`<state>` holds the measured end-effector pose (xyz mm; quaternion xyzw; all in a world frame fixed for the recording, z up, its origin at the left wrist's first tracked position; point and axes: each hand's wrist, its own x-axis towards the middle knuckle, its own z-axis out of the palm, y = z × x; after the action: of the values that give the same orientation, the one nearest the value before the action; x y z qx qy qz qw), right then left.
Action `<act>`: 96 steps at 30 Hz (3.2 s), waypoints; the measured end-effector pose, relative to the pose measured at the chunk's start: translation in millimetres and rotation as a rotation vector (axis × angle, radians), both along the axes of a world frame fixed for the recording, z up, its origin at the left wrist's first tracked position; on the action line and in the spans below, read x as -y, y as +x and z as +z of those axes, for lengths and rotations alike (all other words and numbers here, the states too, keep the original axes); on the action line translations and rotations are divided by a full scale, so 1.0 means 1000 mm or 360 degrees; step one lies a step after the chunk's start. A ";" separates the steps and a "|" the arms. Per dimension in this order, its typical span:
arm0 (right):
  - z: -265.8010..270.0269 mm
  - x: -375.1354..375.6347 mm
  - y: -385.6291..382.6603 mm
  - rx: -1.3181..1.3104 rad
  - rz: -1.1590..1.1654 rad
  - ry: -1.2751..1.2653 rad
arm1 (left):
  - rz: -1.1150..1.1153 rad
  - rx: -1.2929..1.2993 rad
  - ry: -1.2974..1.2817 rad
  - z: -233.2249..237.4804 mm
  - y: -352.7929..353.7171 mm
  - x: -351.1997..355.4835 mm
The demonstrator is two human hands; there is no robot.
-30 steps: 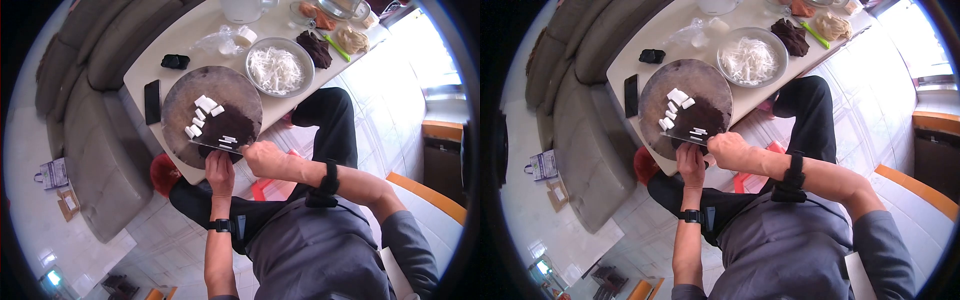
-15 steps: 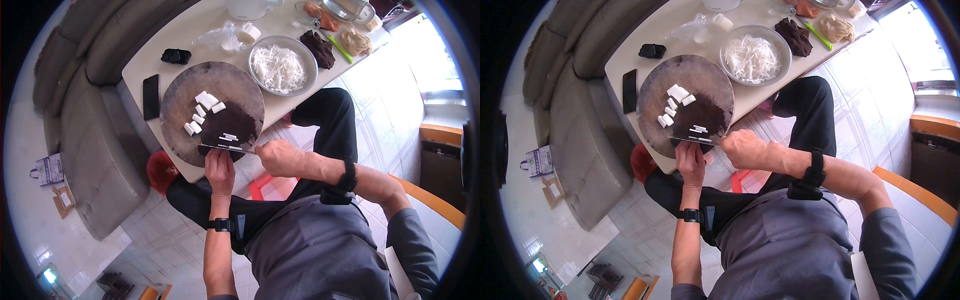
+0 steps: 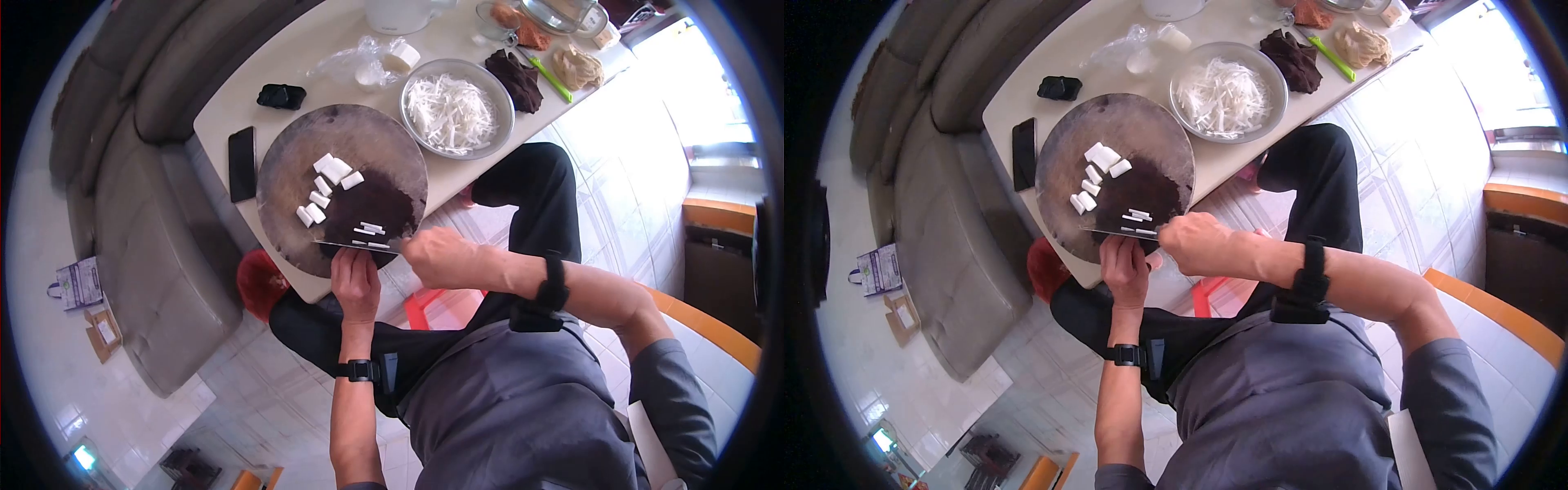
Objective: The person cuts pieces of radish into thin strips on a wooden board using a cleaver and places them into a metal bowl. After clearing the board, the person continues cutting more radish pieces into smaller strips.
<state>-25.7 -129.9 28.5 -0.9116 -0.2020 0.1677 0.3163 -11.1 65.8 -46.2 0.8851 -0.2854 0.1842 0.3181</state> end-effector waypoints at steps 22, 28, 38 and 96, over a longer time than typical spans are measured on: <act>-0.009 0.017 -0.016 -0.0169 -0.0531 0.0212 | 0.0237 -0.0111 0.0156 0.023 -0.007 0.010; -0.013 0.022 -0.022 -0.0192 -0.0575 0.0326 | 0.0166 -0.0124 0.0131 0.015 -0.011 0.002; -0.002 0.023 -0.027 -0.0195 -0.0610 0.0318 | -0.0065 0.0002 0.0348 0.023 -0.012 0.018; -0.006 0.032 -0.035 -0.0124 -0.0710 0.0340 | 0.0197 -0.0050 0.0376 0.022 0.005 0.018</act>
<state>-60.8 -162.3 22.7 -0.8879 -0.0001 0.1064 0.4475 -6.1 47.5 -23.9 0.9351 -0.2449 0.1547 0.2041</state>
